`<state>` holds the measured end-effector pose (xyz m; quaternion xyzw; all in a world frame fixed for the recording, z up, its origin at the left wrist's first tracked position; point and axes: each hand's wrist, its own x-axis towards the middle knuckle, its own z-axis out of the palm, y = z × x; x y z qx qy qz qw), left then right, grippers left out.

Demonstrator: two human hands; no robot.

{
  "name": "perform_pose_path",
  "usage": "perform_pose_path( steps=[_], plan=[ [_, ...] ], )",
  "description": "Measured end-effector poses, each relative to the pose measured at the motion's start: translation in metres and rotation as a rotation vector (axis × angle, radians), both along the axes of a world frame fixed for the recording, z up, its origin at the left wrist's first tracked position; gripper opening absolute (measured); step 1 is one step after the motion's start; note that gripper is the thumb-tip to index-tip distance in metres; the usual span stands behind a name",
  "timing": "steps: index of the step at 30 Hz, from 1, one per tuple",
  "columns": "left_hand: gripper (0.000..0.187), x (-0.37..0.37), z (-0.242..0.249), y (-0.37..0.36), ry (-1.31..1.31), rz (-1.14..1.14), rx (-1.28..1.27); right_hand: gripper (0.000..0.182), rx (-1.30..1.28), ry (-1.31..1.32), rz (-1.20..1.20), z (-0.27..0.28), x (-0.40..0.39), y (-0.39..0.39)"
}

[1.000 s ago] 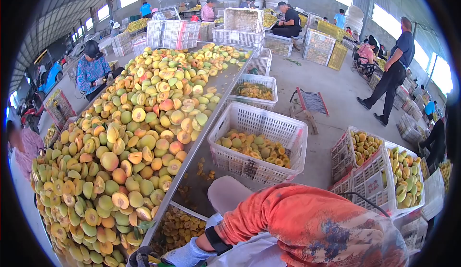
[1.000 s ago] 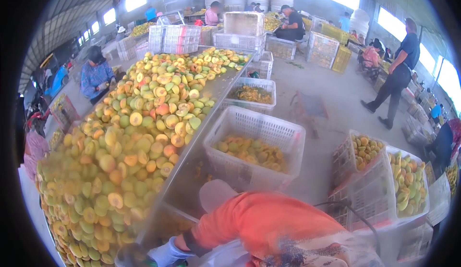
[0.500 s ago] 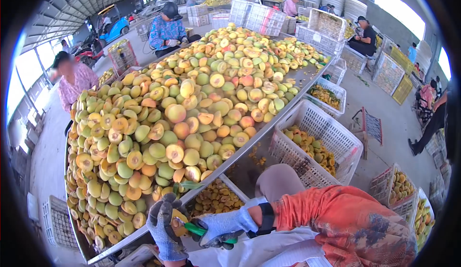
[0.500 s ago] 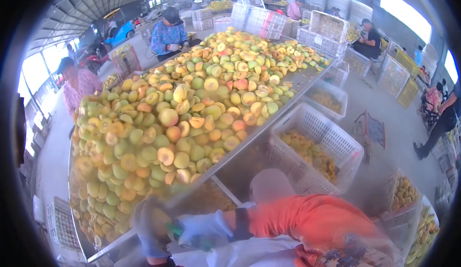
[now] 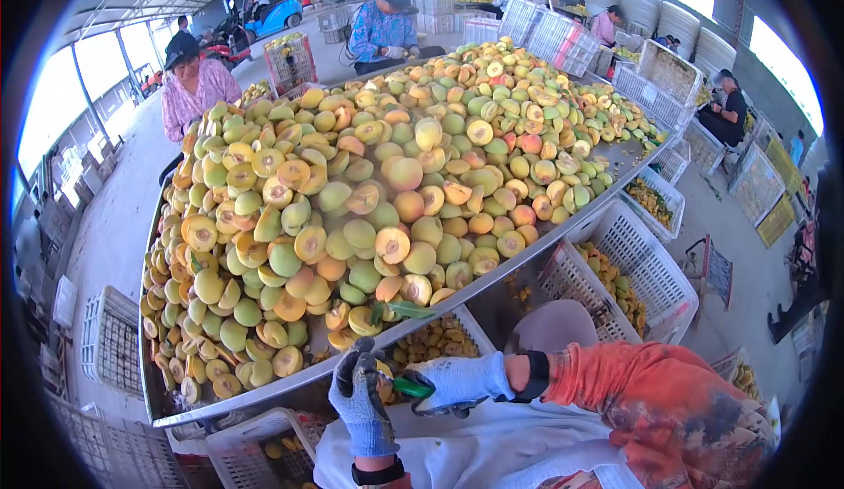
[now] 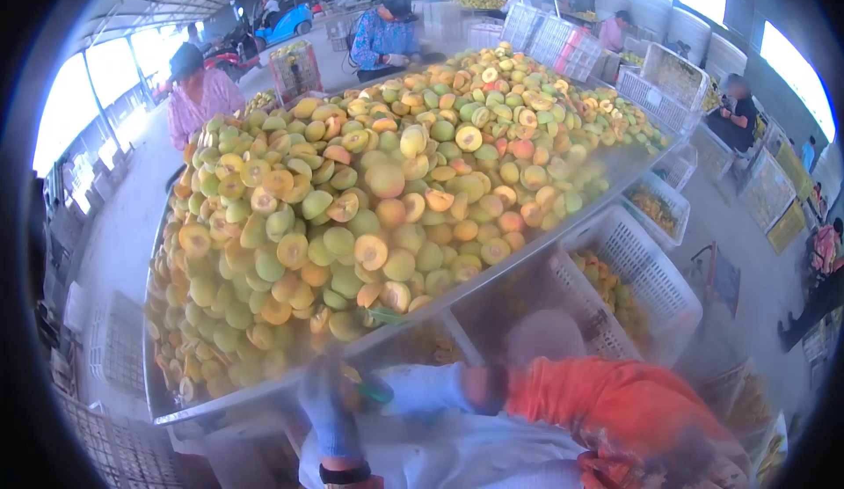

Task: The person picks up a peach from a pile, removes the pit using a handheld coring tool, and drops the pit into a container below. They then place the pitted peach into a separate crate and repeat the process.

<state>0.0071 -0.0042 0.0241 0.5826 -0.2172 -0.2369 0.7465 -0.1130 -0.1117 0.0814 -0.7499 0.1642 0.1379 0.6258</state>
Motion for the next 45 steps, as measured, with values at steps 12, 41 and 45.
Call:
perform_pose_path(
  steps=[12, 41, 45],
  plan=[
    [0.029, 0.053, -0.041, -0.02, 0.003, 0.112, 0.103, 0.043, -0.441, -0.157, 0.177, -0.078, 0.055, -0.025],
    [0.05, 0.132, -0.065, 0.078, -0.431, 0.429, 0.209, 0.033, -0.151, 0.566, 0.646, -0.233, -0.071, 0.045],
    [0.05, 0.135, -0.068, 0.071, -0.233, 0.36, 0.043, 0.03, -0.113, 0.336, 0.35, -0.298, -0.116, 0.073]
  ],
)
